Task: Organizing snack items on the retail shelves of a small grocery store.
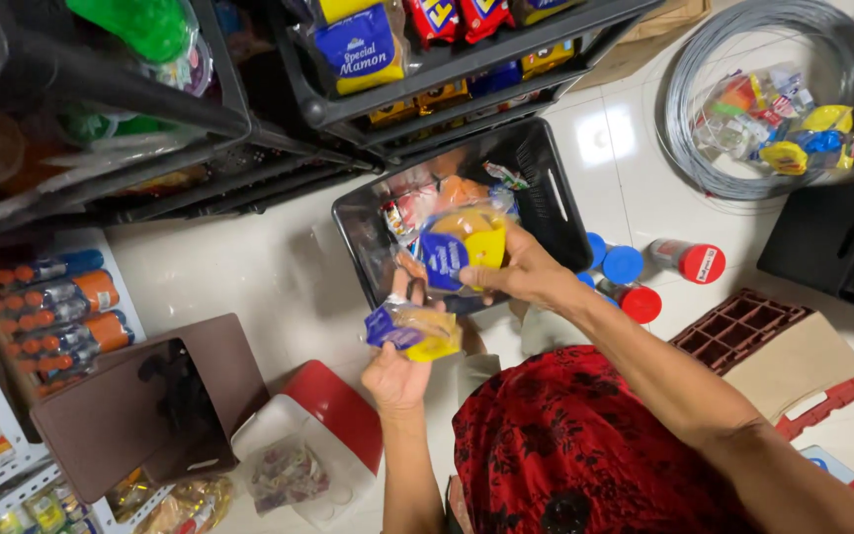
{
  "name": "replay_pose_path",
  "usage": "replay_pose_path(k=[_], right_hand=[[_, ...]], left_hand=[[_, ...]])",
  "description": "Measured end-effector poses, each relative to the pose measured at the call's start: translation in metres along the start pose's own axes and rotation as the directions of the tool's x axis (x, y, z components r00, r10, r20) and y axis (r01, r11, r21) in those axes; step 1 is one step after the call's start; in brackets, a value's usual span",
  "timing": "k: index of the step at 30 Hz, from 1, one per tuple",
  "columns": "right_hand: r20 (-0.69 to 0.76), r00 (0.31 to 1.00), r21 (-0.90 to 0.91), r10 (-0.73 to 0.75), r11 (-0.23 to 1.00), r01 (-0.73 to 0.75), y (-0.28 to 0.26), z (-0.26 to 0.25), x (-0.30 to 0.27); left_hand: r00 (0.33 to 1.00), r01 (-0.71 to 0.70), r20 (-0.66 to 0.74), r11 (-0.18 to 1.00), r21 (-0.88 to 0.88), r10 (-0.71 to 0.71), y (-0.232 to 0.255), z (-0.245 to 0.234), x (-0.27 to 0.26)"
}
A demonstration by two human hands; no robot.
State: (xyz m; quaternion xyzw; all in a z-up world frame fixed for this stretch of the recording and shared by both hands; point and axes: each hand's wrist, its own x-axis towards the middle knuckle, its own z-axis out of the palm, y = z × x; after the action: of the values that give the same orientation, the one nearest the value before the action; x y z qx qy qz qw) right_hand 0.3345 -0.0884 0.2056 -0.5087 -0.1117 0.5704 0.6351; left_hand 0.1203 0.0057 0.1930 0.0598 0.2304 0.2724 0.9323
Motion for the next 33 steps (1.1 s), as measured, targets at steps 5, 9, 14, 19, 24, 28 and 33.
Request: replay_pose_path(k=[5,9,14,19,24,28,33], right_hand=[[0.252,0.968,-0.419,-0.014,0.9,0.122,-0.034,-0.008,-0.002],[0.179,0.969,-0.721,0.171,0.693,0.011,-0.05,-0.011,-0.004],[0.228,0.962,-0.525,-0.15,0.813,0.251,-0.05,-0.017,-0.015],[0.032,0.992,-0.171,-0.12,0.977,0.124,-0.023,-0.034,-0.027],[0.034,0.962,-0.194,-0.272,0.942,0.273,-0.032,-0.027,-0.031],[0.005,0.953,-0.341,-0.304,0.895,0.288,-0.049,-0.021,-0.031],[-0.029,0.964,-0.389,-0.264,0.891,0.233,-0.041,-0.033,-0.024]], left_hand=[[0.982,-0.041,0.189,0.979,0.201,0.002,0.008,0.037,0.03],[0.966,0.013,0.251,0.982,0.187,-0.061,0.004,0.029,0.041],[0.999,-0.043,0.015,0.994,0.103,0.042,-0.01,-0.011,0.051],[0.996,-0.088,0.022,0.989,-0.122,0.092,-0.012,-0.005,0.054],[0.992,-0.12,-0.051,0.982,-0.144,0.114,-0.019,-0.01,0.051],[0.991,-0.131,-0.028,0.975,-0.181,0.128,-0.023,-0.002,0.05],[0.992,-0.121,-0.046,0.977,-0.175,0.115,-0.026,-0.001,0.05]])
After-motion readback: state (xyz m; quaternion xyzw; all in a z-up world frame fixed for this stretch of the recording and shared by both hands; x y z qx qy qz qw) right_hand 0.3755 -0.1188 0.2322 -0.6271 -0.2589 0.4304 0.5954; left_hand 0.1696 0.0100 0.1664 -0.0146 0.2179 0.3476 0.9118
